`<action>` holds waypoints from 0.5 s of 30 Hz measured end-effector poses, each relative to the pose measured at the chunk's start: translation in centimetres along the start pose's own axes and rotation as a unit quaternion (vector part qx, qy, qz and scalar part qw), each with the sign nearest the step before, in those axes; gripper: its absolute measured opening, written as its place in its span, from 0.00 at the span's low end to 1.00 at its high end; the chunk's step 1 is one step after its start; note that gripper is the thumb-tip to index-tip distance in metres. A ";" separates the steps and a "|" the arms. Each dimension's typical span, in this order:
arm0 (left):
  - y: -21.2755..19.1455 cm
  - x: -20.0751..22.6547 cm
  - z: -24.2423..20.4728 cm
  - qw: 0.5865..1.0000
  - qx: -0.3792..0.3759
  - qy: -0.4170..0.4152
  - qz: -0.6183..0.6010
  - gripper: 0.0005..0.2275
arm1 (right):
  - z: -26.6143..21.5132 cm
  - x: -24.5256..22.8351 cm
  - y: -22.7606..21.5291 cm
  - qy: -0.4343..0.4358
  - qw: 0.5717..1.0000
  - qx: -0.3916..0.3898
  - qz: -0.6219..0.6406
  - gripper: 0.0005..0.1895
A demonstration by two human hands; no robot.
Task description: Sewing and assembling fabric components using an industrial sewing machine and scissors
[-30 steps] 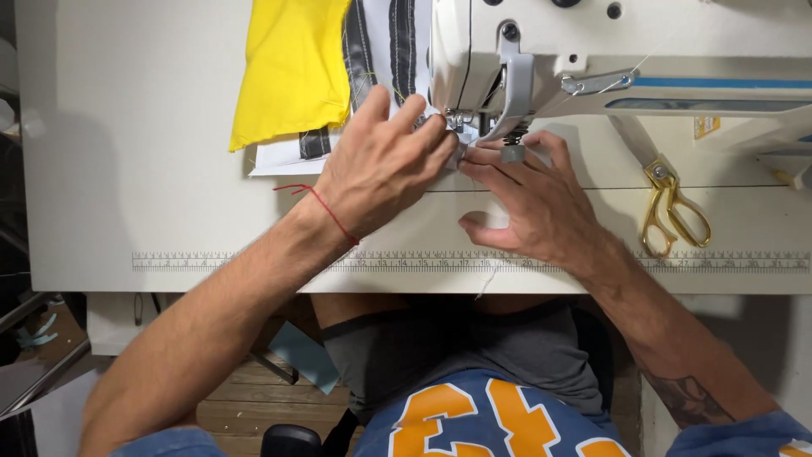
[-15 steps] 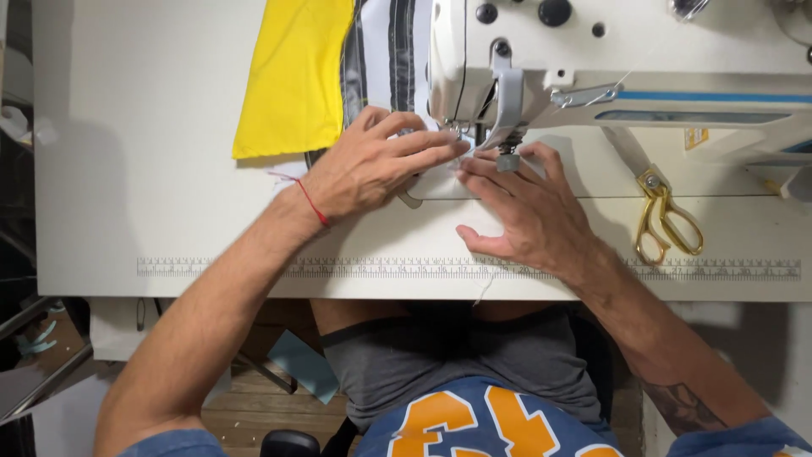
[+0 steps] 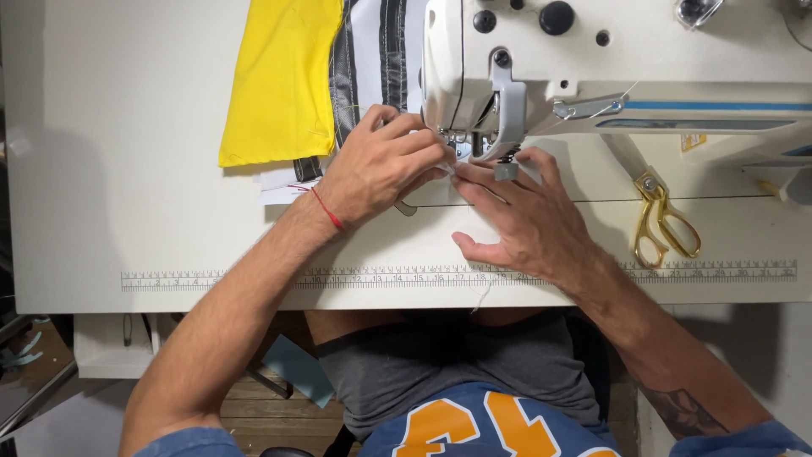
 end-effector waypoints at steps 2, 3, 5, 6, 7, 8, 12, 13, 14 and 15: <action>1.1 0.2 -0.1 0.999 0.000 0.033 0.021 0.09 | -0.3 0.2 0.3 0.000 1.000 0.000 -0.015 0.29; 1.0 0.2 0.0 0.999 0.000 0.033 0.021 0.09 | -0.4 0.4 0.4 0.000 1.000 -0.001 -0.015 0.29; 0.7 0.1 0.4 1.000 -0.008 0.025 -0.002 0.07 | -0.5 0.6 0.6 0.004 1.000 -0.009 -0.014 0.29; 0.4 0.0 0.3 1.000 -0.009 0.025 -0.002 0.07 | -0.3 0.6 0.6 0.004 1.000 -0.009 -0.014 0.29; 0.6 -0.3 0.3 0.999 -0.024 0.009 -0.023 0.06 | -0.3 0.7 0.6 0.007 1.000 -0.010 -0.015 0.30; 0.8 -0.6 0.3 0.998 -0.040 -0.006 -0.045 0.08 | -0.2 0.7 0.6 0.009 1.000 -0.011 -0.016 0.31; 0.4 -0.5 0.7 0.995 -0.054 -0.038 -0.075 0.08 | 0.1 0.4 0.3 0.008 1.000 -0.018 -0.019 0.32; 0.8 -0.6 0.4 0.995 -0.063 -0.043 -0.067 0.07 | 0.3 0.4 0.2 0.013 1.000 -0.021 -0.014 0.32; 1.3 -0.8 0.1 0.995 -0.071 -0.047 -0.059 0.06 | 0.5 0.3 0.1 0.018 1.000 -0.024 -0.009 0.32; 1.3 -0.7 -0.1 0.995 -0.071 -0.047 -0.061 0.06 | 0.3 0.5 0.3 0.019 0.999 -0.025 -0.010 0.32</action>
Point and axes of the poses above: each hand's wrist, its own z-axis towards the middle knuckle, its own y-axis out of the palm, x = y × z, the point moved 9 cm from there along z, towards the middle knuckle, and after that the axes turned 5 degrees about z, right-handed, at the moved point
